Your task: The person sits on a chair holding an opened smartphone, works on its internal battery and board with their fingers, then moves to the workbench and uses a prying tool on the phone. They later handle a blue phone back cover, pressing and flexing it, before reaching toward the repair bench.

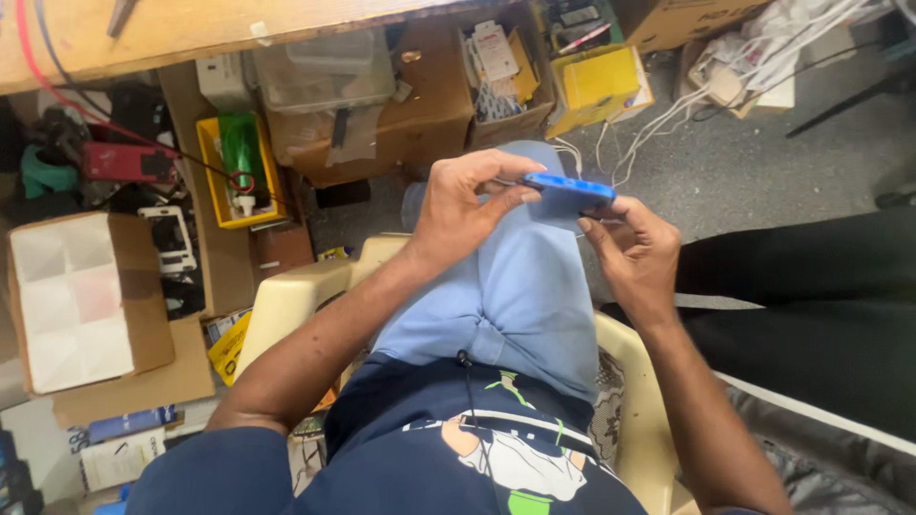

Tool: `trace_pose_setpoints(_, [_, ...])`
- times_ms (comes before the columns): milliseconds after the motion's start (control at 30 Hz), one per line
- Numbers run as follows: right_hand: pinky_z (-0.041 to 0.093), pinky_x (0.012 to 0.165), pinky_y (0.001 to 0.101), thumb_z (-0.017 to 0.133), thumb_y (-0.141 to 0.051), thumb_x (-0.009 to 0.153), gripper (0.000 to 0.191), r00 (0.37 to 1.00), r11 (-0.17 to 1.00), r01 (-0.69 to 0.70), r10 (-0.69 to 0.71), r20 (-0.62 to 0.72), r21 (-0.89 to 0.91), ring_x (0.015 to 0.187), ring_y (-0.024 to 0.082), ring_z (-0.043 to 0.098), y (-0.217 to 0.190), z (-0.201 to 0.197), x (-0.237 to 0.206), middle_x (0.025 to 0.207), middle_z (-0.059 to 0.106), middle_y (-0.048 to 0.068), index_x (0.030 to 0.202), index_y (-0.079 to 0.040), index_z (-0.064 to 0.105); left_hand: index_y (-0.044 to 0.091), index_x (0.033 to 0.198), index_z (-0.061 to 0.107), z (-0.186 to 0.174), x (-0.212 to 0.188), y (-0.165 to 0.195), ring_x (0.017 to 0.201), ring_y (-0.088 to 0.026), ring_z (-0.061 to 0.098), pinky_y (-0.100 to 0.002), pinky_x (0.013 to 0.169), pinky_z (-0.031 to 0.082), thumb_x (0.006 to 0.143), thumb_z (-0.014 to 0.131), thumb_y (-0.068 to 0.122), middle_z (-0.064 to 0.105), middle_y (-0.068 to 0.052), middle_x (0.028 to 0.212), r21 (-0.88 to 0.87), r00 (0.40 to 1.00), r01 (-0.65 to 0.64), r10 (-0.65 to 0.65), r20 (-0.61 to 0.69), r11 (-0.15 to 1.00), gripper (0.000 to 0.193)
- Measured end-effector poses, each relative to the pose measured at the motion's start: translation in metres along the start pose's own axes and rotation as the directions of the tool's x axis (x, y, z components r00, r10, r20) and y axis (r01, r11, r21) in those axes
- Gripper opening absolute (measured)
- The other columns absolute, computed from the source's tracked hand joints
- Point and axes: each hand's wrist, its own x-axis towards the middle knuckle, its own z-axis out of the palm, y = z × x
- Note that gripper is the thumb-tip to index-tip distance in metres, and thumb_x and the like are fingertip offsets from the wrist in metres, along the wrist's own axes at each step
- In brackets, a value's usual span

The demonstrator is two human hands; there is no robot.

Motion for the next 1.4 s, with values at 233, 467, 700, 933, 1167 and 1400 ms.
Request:
trace_pose_setpoints(233, [0.055, 0.078, 0.0315, 0.083, 0.0, 0.094, 0.024, 0.864, 0.829, 0.491, -0.502, 0.029, -0.268, 0.091, 0.017, 0.069, -0.023, -0.016, -0.001, 0.104, 0.074, 0.011, 0.116, -0.002, 0.073, 0.005, 0.112, 0.074, 0.016, -0.002, 0.012, 0.089, -0.027, 0.072, -0.035, 0.079, 0.056, 0.09, 0.08, 0.003, 0.074, -0.011, 0.096, 0.338, 0.981, -0.182, 0.148, 0.125, 0.923, 0.022])
trace_pose_setpoints(467, [0.061, 0.069, 0.031, 0.076, -0.001, 0.096, 0.016, 0.961, 0.853, 0.148, -0.004, -0.277, 0.501, 0.078, 0.012, 0.072, 0.008, 0.002, -0.009, 0.096, 0.075, 0.009, 0.111, -0.004, 0.07, 0.005, 0.12, 0.068, 0.009, 0.005, 0.001, 0.101, -0.029, 0.072, -0.039, 0.087, 0.058, 0.091, 0.077, 0.007, 0.071, -0.012, 0.111, 0.277, 0.947, -0.318, 0.288, 0.145, 0.907, 0.031])
trace_pose_setpoints(700, [0.054, 0.079, 0.0333, 0.083, -0.003, 0.089, 0.039, 0.964, 0.959, 0.257, -0.264, -0.042, -0.115, 0.083, 0.016, 0.065, 0.035, -0.008, -0.012, 0.112, 0.076, 0.012, 0.124, -0.001, 0.068, 0.008, 0.111, 0.072, 0.004, -0.002, -0.022, 0.088, -0.032, 0.064, -0.044, 0.077, 0.052, 0.088, 0.08, 0.013, 0.067, -0.008, 0.093, 0.614, 0.937, -0.306, 0.118, 0.328, 0.728, 0.024])
trace_pose_setpoints(933, [0.047, 0.08, 0.0397, 0.084, -0.008, 0.091, 0.023, 0.874, 0.794, 0.475, -0.476, 0.099, -0.379, 0.088, 0.026, 0.068, 0.036, 0.002, -0.004, 0.102, 0.075, 0.007, 0.112, -0.006, 0.076, 0.007, 0.113, 0.069, 0.011, -0.003, -0.047, 0.094, -0.029, 0.066, -0.041, 0.081, 0.054, 0.092, 0.074, 0.008, 0.069, -0.007, 0.106, 0.448, 0.923, -0.349, 0.218, 0.317, 0.823, 0.022])
trace_pose_setpoints(1167, [0.051, 0.075, 0.0429, 0.083, -0.016, 0.088, 0.032, 0.897, 0.807, 0.44, -0.411, 0.161, -0.395, 0.087, 0.033, 0.068, 0.052, 0.005, -0.003, 0.103, 0.073, 0.012, 0.117, -0.006, 0.073, 0.011, 0.119, 0.072, 0.009, 0.002, -0.044, 0.111, -0.028, 0.069, -0.039, 0.097, 0.056, 0.094, 0.079, 0.012, 0.072, -0.007, 0.117, 0.437, 0.943, -0.242, 0.103, 0.318, 0.866, 0.026])
trace_pose_setpoints(1400, [0.047, 0.065, 0.035, 0.075, -0.019, 0.101, 0.02, 0.948, 0.995, 0.069, -0.045, -0.315, 0.067, 0.071, 0.017, 0.056, 0.046, -0.079, -0.018, 0.084, 0.063, 0.008, 0.103, -0.002, 0.064, 0.001, 0.155, 0.042, 0.005, 0.003, -0.017, 0.148, -0.031, 0.051, -0.042, 0.124, 0.042, 0.095, 0.072, 0.007, 0.049, -0.018, 0.159, 0.075, 0.994, -0.086, 0.091, -0.058, 0.993, 0.067])
